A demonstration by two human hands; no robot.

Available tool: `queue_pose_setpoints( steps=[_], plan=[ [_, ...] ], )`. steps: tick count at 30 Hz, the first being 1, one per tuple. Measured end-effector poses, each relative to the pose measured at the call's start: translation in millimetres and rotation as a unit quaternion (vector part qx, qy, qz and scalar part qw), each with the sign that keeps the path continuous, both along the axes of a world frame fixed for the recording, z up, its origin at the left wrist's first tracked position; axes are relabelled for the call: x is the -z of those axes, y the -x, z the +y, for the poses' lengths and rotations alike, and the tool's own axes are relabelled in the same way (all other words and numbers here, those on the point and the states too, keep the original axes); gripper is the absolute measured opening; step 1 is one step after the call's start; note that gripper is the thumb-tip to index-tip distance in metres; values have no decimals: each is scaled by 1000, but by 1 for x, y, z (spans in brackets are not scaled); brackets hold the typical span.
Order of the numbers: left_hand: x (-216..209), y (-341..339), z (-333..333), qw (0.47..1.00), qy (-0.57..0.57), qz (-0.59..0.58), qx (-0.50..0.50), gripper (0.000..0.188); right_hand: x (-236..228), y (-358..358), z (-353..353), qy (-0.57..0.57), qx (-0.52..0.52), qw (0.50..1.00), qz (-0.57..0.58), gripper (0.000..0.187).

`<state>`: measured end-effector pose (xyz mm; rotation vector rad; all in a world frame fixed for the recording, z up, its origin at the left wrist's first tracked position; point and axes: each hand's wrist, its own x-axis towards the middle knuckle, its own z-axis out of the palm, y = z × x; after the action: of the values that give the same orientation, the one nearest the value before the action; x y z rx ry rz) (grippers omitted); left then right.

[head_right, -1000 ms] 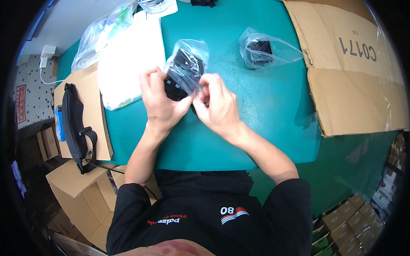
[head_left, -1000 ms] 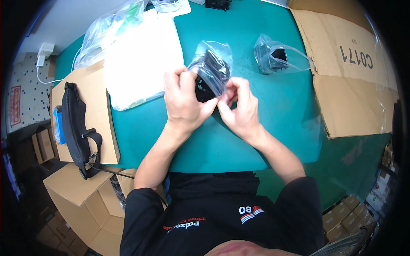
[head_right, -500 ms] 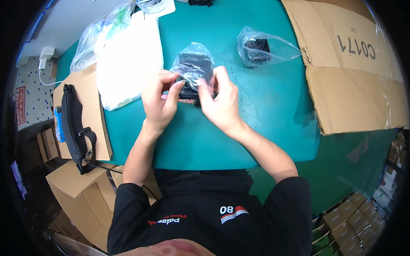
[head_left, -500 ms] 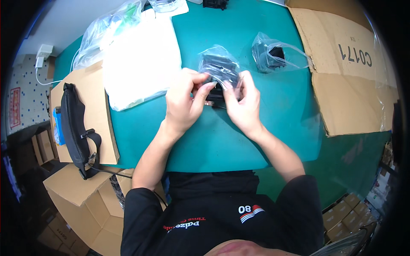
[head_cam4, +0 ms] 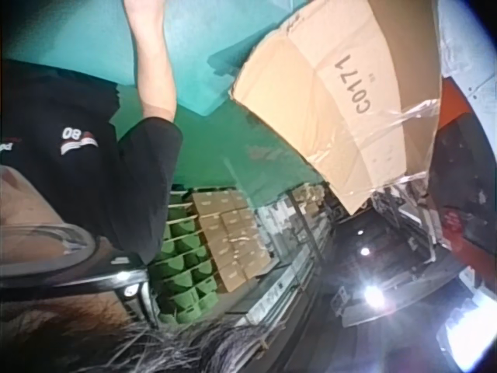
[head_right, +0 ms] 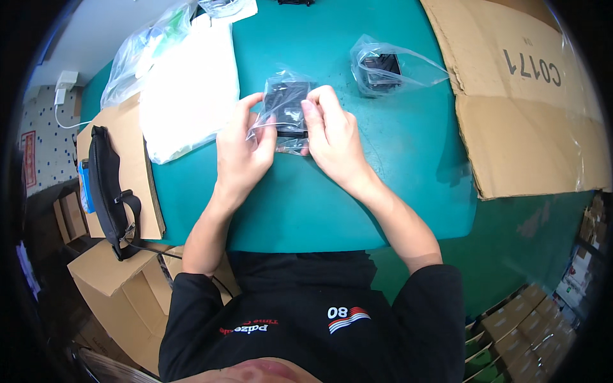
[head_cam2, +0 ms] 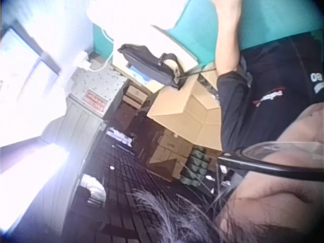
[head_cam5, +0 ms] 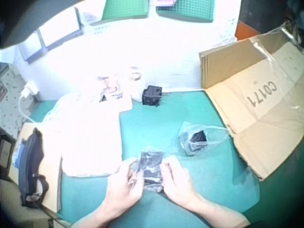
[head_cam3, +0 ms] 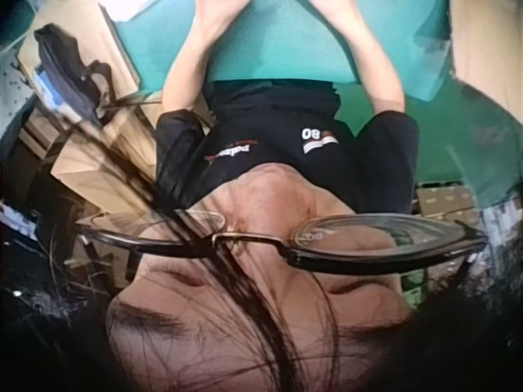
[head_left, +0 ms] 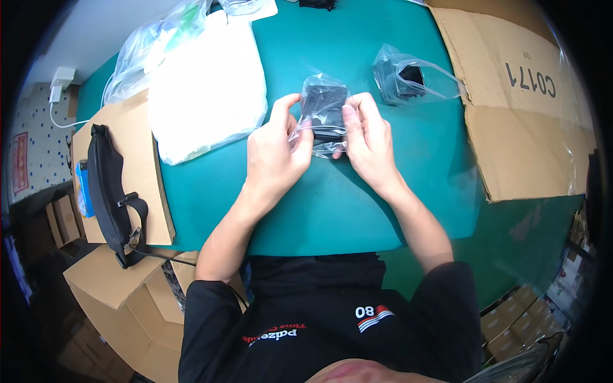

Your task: The person unpacks small black electronic components from plastic bags and places them into a cardboard box. They then use a red-handled tool to scrape or clean the interior surfaces of the components before placing them back into bags. The process is repeated for multiple units.

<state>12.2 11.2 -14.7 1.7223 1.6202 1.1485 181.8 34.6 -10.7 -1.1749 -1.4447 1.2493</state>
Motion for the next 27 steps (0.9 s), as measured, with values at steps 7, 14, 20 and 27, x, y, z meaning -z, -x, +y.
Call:
queue_pose_setpoints(
  steps=[7, 14, 20, 27],
  plan=[
    [0, 23, 9, 992, -82, 90, -37, 31, -22, -13, -2, -109, -82, 983, -126, 46],
    [-31, 35, 6, 963, 121, -229, 75, 27, -26, -34, 9, -27, -85, 995, -46, 49],
    [-33, 45, 6, 903, 224, -341, 131, 35, -32, -25, 11, -140, -61, 973, -171, 52],
    [-28, 30, 4, 935, 73, -303, 170, 42, -8, -26, 17, -153, -47, 967, -199, 18]
  ],
)
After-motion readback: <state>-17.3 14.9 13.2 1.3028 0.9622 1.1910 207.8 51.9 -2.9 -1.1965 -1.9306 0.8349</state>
